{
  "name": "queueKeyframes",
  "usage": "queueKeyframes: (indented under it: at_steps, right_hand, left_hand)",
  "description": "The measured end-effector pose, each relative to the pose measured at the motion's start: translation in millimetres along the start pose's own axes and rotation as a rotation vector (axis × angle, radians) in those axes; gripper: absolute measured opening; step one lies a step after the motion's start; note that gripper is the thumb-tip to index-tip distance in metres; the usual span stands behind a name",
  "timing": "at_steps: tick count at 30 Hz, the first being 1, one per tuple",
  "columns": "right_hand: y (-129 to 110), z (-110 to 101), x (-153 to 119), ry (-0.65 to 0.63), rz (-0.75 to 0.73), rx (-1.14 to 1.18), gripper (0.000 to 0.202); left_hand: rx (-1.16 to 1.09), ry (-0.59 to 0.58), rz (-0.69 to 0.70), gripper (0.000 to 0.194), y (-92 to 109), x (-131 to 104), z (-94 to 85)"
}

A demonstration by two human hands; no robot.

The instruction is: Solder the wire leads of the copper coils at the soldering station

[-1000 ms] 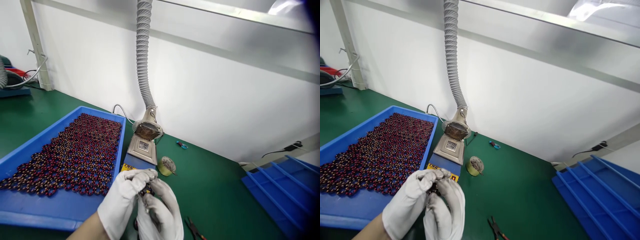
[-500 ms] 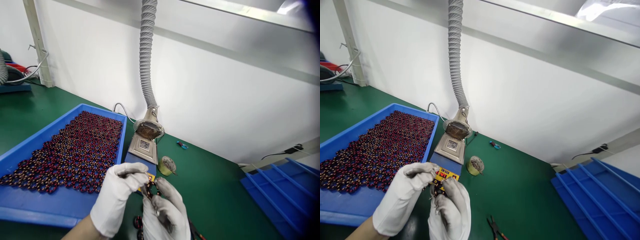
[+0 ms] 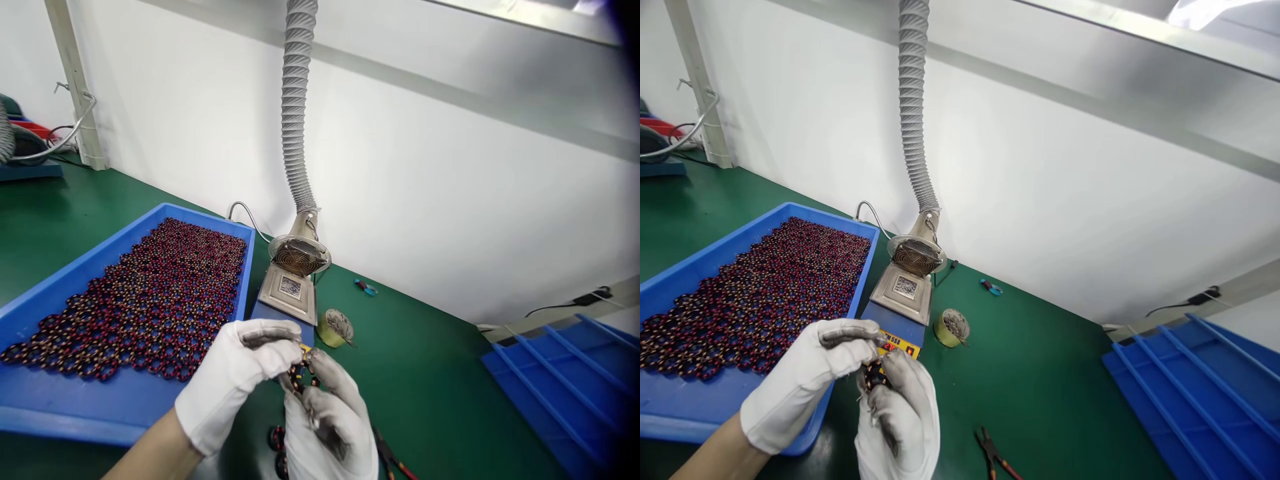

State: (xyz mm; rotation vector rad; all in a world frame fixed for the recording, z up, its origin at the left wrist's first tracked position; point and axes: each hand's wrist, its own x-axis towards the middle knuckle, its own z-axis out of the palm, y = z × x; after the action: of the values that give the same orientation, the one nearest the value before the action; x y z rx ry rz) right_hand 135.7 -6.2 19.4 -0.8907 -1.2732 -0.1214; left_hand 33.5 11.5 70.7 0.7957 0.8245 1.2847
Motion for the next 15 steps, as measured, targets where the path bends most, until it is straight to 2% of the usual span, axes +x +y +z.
queueKeyframes:
  at_steps: [5, 7, 8, 10, 12, 13, 15]
  right_hand:
    - [-2.0, 0.9, 6.8, -0.044, 0.13, 0.125, 0.026]
    - [4.9, -3.3, 13.2, -0.113, 0.229, 0.219, 0.028]
    - [10.3, -5.6, 18.4, -0.165, 0.289, 0.25, 0.028]
    - [24.9, -8.7, 34.0, -0.298, 0.409, 0.28, 0.025]
    - [43.4, -7.9, 55.8, -0.438, 0.526, 0.268, 0.018]
    - [53.7, -5.7, 68.1, -0.485, 0.59, 0.255, 0.016]
    - [74.7, 2.9, 92.6, -0.58, 0.746, 0.213, 0.024]
  left_hand:
    - [-0.009, 0.224, 0.224, 0.017, 7.2, 1.7, -15.3]
    - [0.154, 0.284, 0.258, 0.019, 6.8, -2.5, -27.2]
    - [0.297, 0.277, 0.278, 0.017, 4.5, -5.6, -34.7]
    - [0.678, 0.161, 0.363, 0.011, -5.2, -13.2, -52.0]
    - [1.023, -0.03, 0.502, 0.013, -20.3, -20.9, -70.2]
    - [1.135, -0.09, 0.578, 0.017, -28.8, -24.4, -78.5]
    - [1.311, -0.165, 0.599, 0.015, -44.4, -30.0, -91.2]
